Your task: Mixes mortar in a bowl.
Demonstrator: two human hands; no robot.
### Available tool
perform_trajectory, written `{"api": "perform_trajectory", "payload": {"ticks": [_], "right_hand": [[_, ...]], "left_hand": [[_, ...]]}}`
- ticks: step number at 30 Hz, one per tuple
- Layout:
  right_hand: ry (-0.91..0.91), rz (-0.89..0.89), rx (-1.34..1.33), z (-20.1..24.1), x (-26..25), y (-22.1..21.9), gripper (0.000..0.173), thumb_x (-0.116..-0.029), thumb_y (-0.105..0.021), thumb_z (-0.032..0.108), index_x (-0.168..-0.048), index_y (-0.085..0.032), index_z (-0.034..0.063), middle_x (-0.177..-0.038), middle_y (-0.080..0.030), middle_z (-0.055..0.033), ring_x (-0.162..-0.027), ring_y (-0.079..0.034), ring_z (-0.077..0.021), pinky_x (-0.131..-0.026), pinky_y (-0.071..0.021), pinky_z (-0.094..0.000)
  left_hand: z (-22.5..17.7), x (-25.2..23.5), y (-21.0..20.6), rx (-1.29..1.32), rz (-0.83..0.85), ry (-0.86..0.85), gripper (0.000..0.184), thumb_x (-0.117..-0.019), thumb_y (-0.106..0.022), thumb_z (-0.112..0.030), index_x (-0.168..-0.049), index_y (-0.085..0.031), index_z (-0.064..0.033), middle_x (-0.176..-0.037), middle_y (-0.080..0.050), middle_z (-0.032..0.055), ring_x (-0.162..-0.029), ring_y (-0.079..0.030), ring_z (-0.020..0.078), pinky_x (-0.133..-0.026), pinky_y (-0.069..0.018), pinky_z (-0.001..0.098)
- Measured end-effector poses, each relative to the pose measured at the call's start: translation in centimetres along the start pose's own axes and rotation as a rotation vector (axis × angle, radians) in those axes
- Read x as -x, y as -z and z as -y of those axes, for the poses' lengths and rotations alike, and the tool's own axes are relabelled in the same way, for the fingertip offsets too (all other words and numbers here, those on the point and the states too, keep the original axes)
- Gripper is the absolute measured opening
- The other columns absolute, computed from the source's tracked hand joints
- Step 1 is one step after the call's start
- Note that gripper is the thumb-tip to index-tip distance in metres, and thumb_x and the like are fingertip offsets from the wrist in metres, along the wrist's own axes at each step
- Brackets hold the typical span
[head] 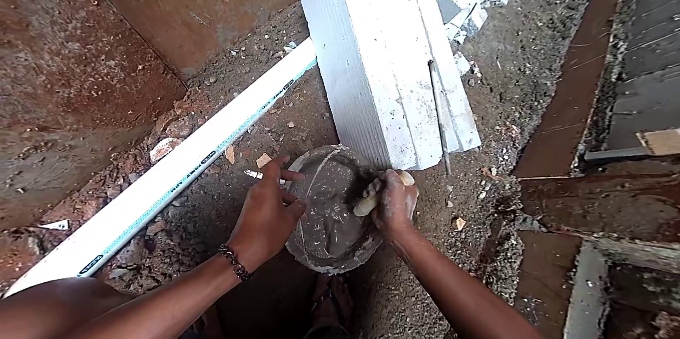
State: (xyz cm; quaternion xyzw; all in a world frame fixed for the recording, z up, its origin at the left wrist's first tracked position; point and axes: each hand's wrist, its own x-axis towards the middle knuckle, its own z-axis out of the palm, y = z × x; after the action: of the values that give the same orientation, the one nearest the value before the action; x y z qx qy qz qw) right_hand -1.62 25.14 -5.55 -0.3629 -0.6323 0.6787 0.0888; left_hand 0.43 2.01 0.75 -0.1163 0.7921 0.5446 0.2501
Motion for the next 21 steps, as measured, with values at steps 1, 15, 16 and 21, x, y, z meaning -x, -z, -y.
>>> {"api": "perform_trajectory", "payload": {"ticks": [1,15,16,21], "right_hand": [[-0.035,-0.009,-0.061,0.5,0.1,-0.1,0.024,-0.099,-0.047,0.005,-0.076,-0.048,0.0074,-0.048,-0.046,-0.0021,-0.039,-0.051,-0.0145,-0.041,-0.0508,-0.0318],[0.546,0.571,-0.315,1.5,3.4,1.1,0.015,-0.0946,-0.06,0.009,-0.081,-0.054,0.0134,-0.054,-0.053,-0.0018,-0.048,-0.058,-0.0172,-0.051,-0.0551,-0.0362],[0.503,0.591,-0.301,0.3,3.5,1.1,0.015,-0.0939,-0.061,0.009,-0.081,-0.053,0.0131,-0.054,-0.054,-0.0016,-0.048,-0.058,-0.017,-0.051,-0.0547,-0.0361],[0.471,0.509,0.302,-1.7,2.9,0.5,0.007,-0.084,-0.064,0.011,-0.079,-0.059,0.0112,-0.061,-0.059,0.0046,-0.05,-0.059,-0.0071,-0.048,-0.053,-0.028]], "left_hand": [[-0.1,0.0,0.0,-0.004,0.002,0.009,0.077,-0.0898,-0.077,-0.007,-0.152,-0.033,-0.014,-0.129,-0.066,0.0008,-0.069,-0.07,0.0078,-0.068,-0.0617,0.0258],[0.1,-0.3,-0.1,-0.021,-0.019,0.034,0.077,-0.0894,-0.078,-0.008,-0.152,-0.035,-0.0151,-0.128,-0.066,-0.0002,-0.07,-0.07,0.008,-0.068,-0.0616,0.0262],[0.0,-0.3,-0.1,-0.02,-0.019,0.039,0.076,-0.0893,-0.079,-0.008,-0.152,-0.035,-0.0154,-0.128,-0.066,-0.0005,-0.069,-0.07,0.0079,-0.068,-0.0614,0.026],[0.0,-0.2,-0.1,-0.001,-0.018,0.028,0.077,-0.089,-0.078,-0.006,-0.152,-0.034,-0.0134,-0.128,-0.066,0.0013,-0.071,-0.071,0.0087,-0.069,-0.062,0.0259]]}}
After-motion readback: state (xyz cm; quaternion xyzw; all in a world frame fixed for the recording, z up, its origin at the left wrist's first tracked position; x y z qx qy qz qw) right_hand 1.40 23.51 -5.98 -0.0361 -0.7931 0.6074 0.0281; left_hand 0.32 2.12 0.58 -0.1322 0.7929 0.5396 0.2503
